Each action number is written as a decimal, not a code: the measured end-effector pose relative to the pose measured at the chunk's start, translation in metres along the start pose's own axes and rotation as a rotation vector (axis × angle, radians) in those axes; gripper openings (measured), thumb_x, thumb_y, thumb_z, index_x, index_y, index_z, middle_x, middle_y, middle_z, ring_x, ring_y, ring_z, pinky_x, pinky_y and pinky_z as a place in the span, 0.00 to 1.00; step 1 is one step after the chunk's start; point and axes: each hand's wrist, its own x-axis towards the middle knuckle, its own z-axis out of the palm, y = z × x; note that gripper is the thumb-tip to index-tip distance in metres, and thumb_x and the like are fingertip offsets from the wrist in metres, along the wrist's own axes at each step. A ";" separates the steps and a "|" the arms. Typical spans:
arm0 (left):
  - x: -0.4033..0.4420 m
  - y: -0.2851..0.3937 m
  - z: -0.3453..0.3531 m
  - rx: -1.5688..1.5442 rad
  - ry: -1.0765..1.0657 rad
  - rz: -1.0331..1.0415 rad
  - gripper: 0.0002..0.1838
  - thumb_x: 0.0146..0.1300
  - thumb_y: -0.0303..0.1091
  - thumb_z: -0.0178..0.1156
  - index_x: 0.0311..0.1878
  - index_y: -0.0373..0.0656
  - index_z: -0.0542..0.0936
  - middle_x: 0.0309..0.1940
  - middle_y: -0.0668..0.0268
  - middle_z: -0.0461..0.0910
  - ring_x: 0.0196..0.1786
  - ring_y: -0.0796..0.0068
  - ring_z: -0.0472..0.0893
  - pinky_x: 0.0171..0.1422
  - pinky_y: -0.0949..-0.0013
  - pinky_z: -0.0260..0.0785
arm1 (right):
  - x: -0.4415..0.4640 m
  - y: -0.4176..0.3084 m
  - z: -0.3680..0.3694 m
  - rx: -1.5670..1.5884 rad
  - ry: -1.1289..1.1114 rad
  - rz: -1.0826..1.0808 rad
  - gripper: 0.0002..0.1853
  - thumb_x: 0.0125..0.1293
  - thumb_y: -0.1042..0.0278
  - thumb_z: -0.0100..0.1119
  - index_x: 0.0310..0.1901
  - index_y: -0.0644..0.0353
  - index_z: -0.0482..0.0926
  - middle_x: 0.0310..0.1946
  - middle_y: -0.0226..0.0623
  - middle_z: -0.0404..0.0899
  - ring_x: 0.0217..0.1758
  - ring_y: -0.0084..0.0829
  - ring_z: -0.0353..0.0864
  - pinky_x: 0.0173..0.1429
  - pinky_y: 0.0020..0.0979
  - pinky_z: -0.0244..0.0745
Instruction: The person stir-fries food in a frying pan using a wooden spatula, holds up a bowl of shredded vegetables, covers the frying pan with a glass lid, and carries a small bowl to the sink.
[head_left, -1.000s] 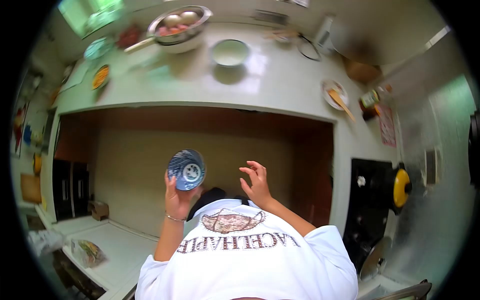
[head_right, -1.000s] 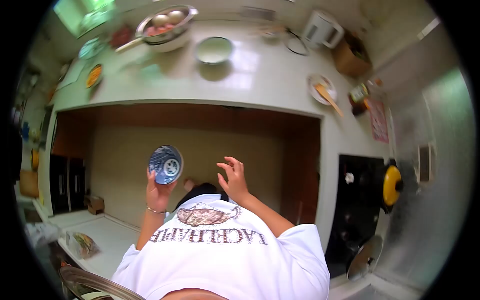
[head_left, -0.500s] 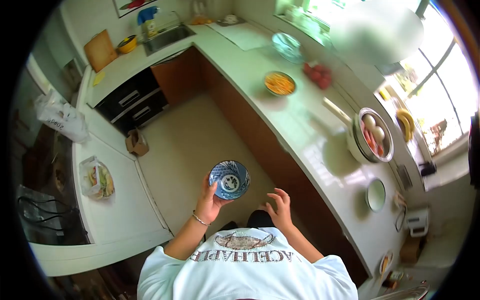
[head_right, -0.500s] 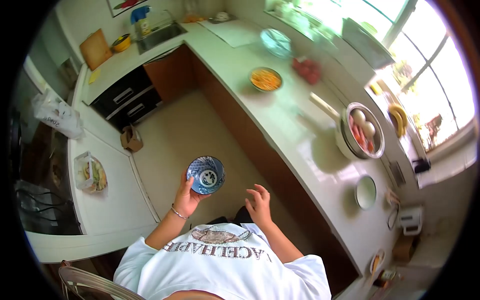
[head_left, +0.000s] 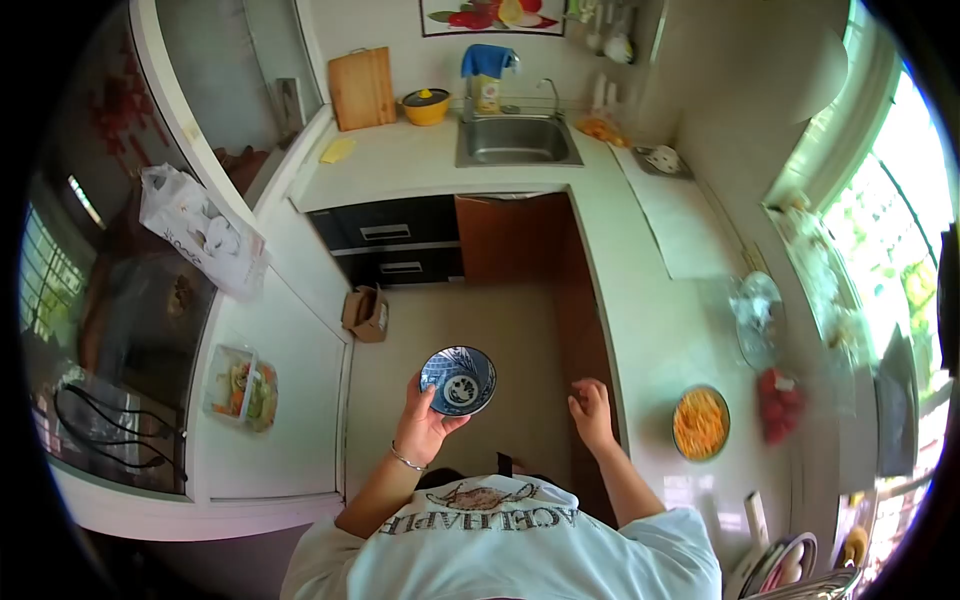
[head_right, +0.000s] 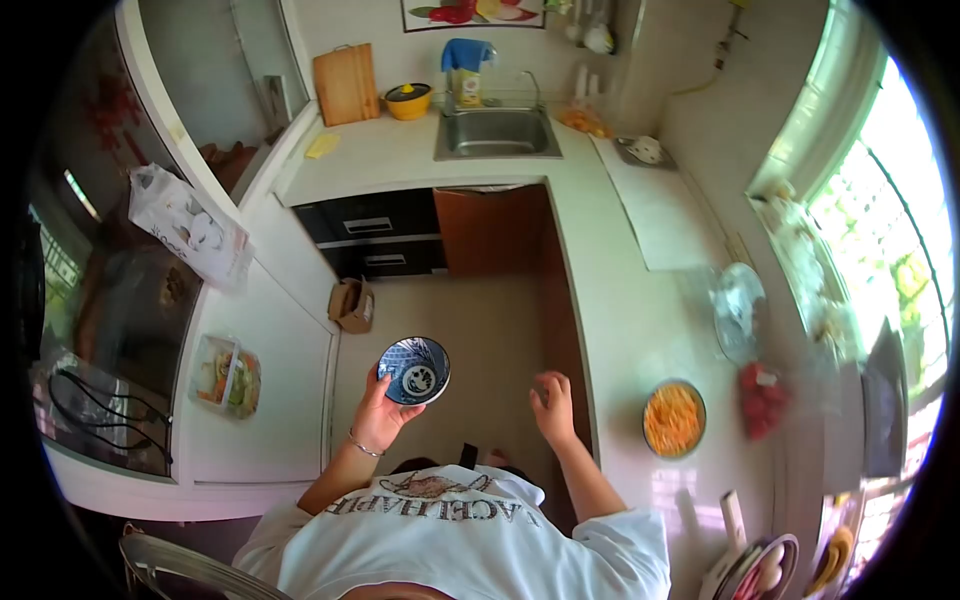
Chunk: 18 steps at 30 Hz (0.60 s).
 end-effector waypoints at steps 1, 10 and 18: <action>0.019 0.005 -0.002 0.013 0.028 0.014 0.25 0.65 0.43 0.53 0.63 0.62 0.56 0.59 0.68 0.66 0.58 0.66 0.72 0.47 0.59 0.77 | 0.041 -0.004 0.008 -0.011 -0.026 -0.072 0.15 0.58 0.73 0.61 0.47 0.60 0.73 0.52 0.42 0.67 0.46 0.37 0.73 0.46 0.30 0.73; 0.231 0.070 -0.064 0.052 0.233 0.034 0.20 0.67 0.48 0.51 0.60 0.68 0.61 0.58 0.70 0.68 0.56 0.64 0.74 0.47 0.60 0.75 | 0.292 -0.052 0.115 0.134 -0.186 -0.191 0.17 0.62 0.71 0.59 0.52 0.58 0.72 0.55 0.38 0.66 0.51 0.33 0.72 0.52 0.31 0.71; 0.458 0.204 -0.005 0.038 -0.099 -0.070 0.27 0.66 0.44 0.53 0.65 0.62 0.53 0.60 0.66 0.64 0.57 0.66 0.72 0.50 0.54 0.73 | 0.453 -0.126 0.110 0.039 -0.076 -0.115 0.21 0.66 0.65 0.55 0.58 0.64 0.69 0.57 0.48 0.69 0.58 0.42 0.71 0.60 0.35 0.68</action>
